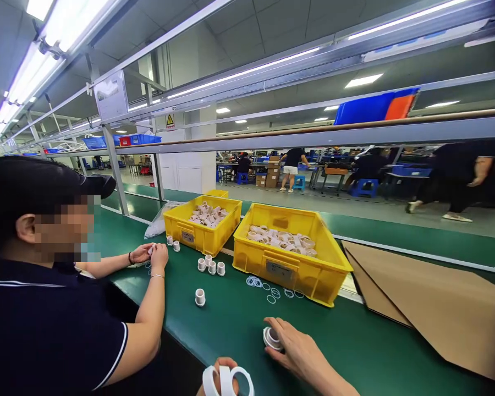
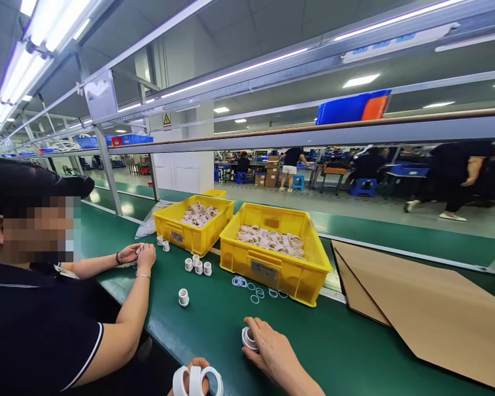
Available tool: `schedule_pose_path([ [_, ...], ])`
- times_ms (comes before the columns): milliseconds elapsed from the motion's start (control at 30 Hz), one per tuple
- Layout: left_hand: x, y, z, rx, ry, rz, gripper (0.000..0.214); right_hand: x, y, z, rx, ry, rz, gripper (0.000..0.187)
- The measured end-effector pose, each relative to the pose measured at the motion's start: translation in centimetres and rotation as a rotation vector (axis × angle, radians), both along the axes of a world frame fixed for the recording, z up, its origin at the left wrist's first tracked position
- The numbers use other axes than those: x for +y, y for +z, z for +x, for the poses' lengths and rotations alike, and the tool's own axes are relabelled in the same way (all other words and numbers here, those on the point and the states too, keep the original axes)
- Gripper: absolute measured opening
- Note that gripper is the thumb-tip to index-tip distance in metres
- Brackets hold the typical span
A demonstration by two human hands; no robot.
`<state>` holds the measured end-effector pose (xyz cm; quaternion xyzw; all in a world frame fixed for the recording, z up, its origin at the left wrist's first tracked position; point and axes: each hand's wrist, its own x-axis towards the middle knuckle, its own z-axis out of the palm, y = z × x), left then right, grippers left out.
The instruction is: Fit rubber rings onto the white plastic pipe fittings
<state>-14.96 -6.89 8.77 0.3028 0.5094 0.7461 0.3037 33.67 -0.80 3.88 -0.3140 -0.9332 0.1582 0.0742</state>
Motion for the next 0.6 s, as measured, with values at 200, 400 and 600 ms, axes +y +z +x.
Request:
schedule_pose_path([
  [200,-0.7,0.3,0.0,-0.112,0.0,-0.057,0.025,0.1,2.5,0.2,0.134,0.031,0.002,0.031],
  [400,-0.9,0.1,-0.6,-0.14,0.014,0.036,0.023,0.6,3.6,1.5,0.369,-0.013,-0.143,0.038],
  [600,-0.9,0.3,-0.2,-0.159,0.005,0.111,0.024,0.2,0.3,1.7,0.558,-0.136,-0.256,0.03],
])
